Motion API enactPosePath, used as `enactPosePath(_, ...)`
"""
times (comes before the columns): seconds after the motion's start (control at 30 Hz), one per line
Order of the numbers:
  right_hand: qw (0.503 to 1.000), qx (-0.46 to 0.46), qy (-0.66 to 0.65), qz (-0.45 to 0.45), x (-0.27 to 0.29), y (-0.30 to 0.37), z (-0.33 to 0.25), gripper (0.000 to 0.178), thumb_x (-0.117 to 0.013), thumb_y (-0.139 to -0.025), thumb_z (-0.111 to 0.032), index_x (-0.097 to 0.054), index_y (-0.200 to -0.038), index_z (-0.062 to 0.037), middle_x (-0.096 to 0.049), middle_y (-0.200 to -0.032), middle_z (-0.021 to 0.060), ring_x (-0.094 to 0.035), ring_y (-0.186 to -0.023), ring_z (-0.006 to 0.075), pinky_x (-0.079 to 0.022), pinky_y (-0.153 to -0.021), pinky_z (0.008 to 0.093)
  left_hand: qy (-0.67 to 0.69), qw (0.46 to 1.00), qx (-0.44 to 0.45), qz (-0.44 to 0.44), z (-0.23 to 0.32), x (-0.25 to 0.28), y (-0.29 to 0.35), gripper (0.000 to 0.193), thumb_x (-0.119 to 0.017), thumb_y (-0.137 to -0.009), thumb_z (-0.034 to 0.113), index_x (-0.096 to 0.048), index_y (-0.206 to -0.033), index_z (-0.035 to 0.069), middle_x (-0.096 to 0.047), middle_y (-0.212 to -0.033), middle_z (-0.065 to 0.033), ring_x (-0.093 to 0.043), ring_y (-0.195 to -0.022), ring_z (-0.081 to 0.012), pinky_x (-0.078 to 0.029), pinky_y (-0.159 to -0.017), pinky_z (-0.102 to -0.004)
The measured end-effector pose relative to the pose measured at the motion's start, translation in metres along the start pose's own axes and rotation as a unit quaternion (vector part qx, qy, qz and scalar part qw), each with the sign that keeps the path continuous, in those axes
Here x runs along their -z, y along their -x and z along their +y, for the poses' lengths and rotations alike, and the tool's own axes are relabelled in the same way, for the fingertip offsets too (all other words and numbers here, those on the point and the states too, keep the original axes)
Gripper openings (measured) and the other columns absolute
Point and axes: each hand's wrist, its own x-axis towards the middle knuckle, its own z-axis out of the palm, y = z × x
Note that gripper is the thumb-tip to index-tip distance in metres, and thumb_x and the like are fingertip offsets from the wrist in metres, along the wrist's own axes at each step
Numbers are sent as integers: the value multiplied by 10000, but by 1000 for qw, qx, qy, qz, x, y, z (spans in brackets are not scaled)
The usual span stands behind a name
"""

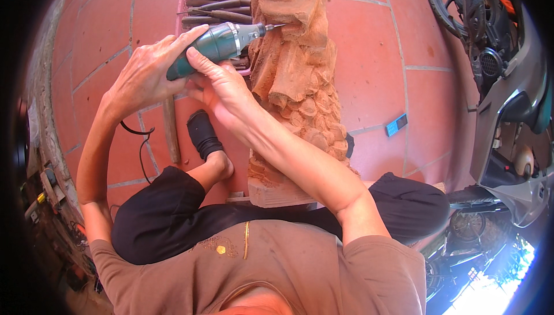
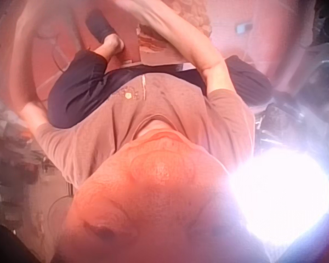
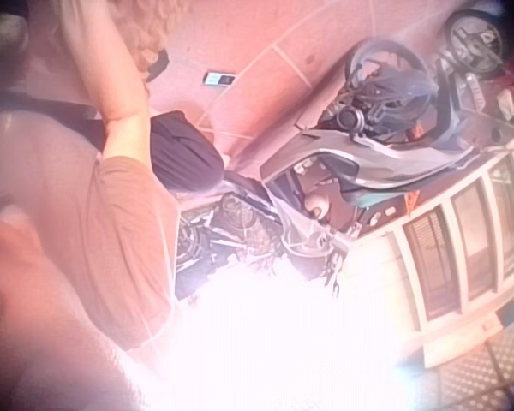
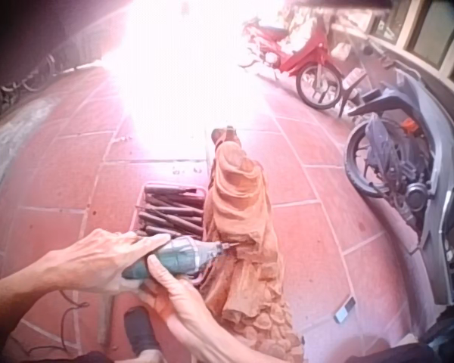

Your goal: The person carves a wooden sculpture using a chisel and mallet, then switches to a rotary tool to refine details. The person sits on the floor and works on the sculpture placed between their legs.

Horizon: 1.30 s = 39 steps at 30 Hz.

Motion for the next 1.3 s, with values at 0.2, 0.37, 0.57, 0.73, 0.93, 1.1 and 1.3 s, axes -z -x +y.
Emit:
enactPosePath(0.2, 999, -36, -11, -9, 0, -2, 3, 372, -698, -948, -250, -562, -1261, -101, -644, -1201, 58, -637, -1116, 206, -553, -946, 441, 9, 1000, 22, -14, -2, -3, 9, 852, -814, -760, 268, -415, -1500, 136, -666, -1058, -190, -670, -917, -377, -532, -776, -456)
enactPosePath(0.37, 1000, -21, -2, 2, -4, 3, 6, 364, -700, -948, -236, -563, -1258, -103, -644, -1211, 54, -633, -1123, 201, -544, -955, 441, 17, 1000, 10, 19, -1, -3, 15, 880, -826, -721, 229, -420, -1497, 137, -662, -1051, -181, -664, -917, -373, -527, -768, -452)
enactPosePath(0.57, 998, 35, -12, 54, -14, 13, 5, 353, -707, -943, -217, -569, -1252, -113, -642, -1185, 42, -623, -1113, 190, -547, -938, 429, 26, 1000, -13, 8, 3, -2, 4, 935, -842, -663, 197, -423, -1496, 127, -656, -1039, -168, -656, -911, -357, -523, -779, -452)
enactPosePath(0.73, 999, 26, -14, 36, -1, 6, 0, 328, -710, -941, -215, -586, -1230, -122, -641, -1175, 38, -622, -1095, 181, -551, -929, 425, 22, 998, -43, 33, 2, -4, -5, 952, -853, -653, 207, -421, -1498, 131, -654, -1003, -163, -657, -882, -342, -526, -780, -451)
enactPosePath(0.93, 999, 11, -20, 34, 3, -1, 2, 311, -710, -940, -229, -602, -1206, -108, -650, -1149, 39, -632, -1059, 186, -556, -927, 425, 21, 1000, -13, 19, 0, -6, -3, 943, -856, -661, 227, -427, -1495, 128, -660, -1001, -166, -666, -867, -348, -537, -767, -450)
enactPosePath(1.1, 1000, -10, 1, 16, 1, -1, 0, 370, -707, -941, -245, -561, -1254, -112, -644, -1175, 43, -632, -1099, 199, -565, -919, 448, 17, 1000, -3, 21, -4, -9, 2, 906, -844, -695, 249, -430, -1493, 136, -667, -1024, -179, -674, -886, -359, -537, -766, -458)
enactPosePath(1.3, 1000, -26, -5, 3, -1, -1, 2, 395, -711, -938, -255, -550, -1269, -110, -647, -1180, 47, -630, -1125, 207, -557, -926, 456, 14, 1000, 3, 23, -8, -13, 9, 891, -834, -701, 220, -430, -1491, 136, -665, -1011, -177, -671, -890, -368, -529, -761, -460)
